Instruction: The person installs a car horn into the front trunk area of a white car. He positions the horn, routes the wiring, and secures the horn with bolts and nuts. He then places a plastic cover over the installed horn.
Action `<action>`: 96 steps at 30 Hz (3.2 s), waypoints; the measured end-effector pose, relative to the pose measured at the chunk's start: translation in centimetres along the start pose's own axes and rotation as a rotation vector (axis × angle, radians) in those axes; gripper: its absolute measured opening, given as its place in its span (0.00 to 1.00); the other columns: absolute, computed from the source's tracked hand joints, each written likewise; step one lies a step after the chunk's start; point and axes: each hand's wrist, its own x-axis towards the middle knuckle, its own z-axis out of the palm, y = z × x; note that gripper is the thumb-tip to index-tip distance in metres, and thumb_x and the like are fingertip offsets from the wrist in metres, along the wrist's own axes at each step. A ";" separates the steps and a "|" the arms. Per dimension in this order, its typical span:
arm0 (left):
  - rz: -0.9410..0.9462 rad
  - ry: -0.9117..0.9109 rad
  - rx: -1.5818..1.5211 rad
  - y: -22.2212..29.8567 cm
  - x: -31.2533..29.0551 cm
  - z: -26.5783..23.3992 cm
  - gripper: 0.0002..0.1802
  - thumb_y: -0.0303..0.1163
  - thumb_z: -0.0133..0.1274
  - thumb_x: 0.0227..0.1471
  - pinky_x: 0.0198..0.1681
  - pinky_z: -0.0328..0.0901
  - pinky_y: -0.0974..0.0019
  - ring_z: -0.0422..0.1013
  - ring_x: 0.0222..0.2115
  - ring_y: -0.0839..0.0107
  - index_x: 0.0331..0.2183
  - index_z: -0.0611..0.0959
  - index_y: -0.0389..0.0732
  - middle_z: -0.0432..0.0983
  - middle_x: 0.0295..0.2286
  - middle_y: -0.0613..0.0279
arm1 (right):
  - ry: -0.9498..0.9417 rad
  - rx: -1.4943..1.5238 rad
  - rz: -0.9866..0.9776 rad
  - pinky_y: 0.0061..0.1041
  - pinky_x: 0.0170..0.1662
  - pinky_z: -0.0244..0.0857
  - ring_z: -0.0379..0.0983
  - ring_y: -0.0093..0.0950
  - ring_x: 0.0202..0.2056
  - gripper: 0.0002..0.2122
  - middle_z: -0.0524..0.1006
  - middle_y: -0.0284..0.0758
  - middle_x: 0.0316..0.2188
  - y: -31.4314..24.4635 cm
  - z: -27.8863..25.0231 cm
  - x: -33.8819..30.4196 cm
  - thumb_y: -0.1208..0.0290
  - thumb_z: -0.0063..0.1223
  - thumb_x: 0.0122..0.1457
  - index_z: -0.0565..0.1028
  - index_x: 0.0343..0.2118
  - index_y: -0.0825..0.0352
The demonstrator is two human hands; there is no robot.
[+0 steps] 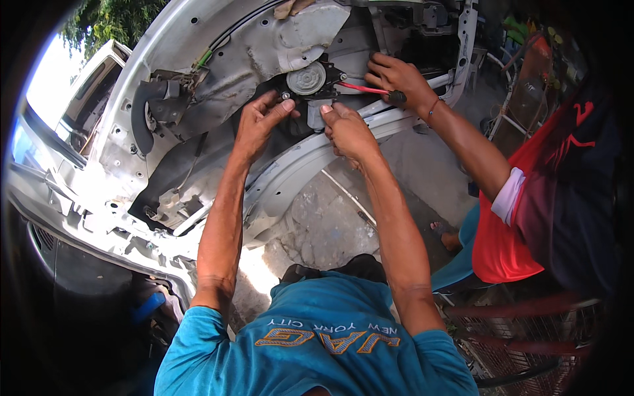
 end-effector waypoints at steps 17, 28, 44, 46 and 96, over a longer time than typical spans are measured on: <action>-0.033 -0.015 -0.411 0.8 1.8 1.9 0.23 0.44 0.55 0.60 0.56 0.66 0.54 0.75 0.47 0.58 0.44 0.77 0.31 0.77 0.43 0.49 | 0.089 -0.356 -0.226 0.35 0.47 0.64 0.74 0.42 0.40 0.22 0.78 0.48 0.36 -3.2 -3.3 0.9 0.55 0.45 0.66 0.75 0.48 0.72; 0.100 -0.112 -0.766 1.0 4.2 3.9 0.27 0.33 0.55 0.59 0.65 0.56 0.48 0.68 0.55 0.54 0.55 0.70 0.30 0.72 0.52 0.49 | 0.133 -0.545 -0.415 0.41 0.70 0.24 0.71 0.40 0.55 0.26 0.77 0.48 0.49 -5.9 -6.8 4.0 0.48 0.44 0.64 0.74 0.54 0.67; 0.046 -0.096 -0.482 -0.3 5.0 2.2 0.31 0.38 0.56 0.59 0.62 0.59 0.54 0.65 0.58 0.56 0.58 0.68 0.32 0.70 0.53 0.50 | 0.049 -0.376 -0.384 0.33 0.50 0.66 0.76 0.41 0.47 0.25 0.79 0.49 0.45 -9.0 -7.3 4.8 0.53 0.54 0.61 0.75 0.52 0.71; 0.059 -0.113 -0.453 0.3 4.9 2.3 0.30 0.39 0.56 0.59 0.61 0.61 0.55 0.66 0.57 0.55 0.57 0.70 0.33 0.72 0.52 0.50 | 0.076 -0.477 -0.420 0.33 0.49 0.67 0.77 0.41 0.46 0.25 0.80 0.49 0.44 -9.3 -7.5 4.8 0.53 0.54 0.61 0.75 0.51 0.71; 0.258 -0.060 -0.960 -0.8 6.6 4.5 0.30 0.23 0.49 0.55 0.67 0.49 0.40 0.61 0.60 0.54 0.59 0.66 0.34 0.66 0.58 0.53 | -0.171 1.114 -0.289 0.17 0.22 0.52 0.54 0.15 0.20 0.15 0.59 0.22 0.21 -5.4 -2.4 6.6 0.50 0.49 0.65 0.64 0.33 0.57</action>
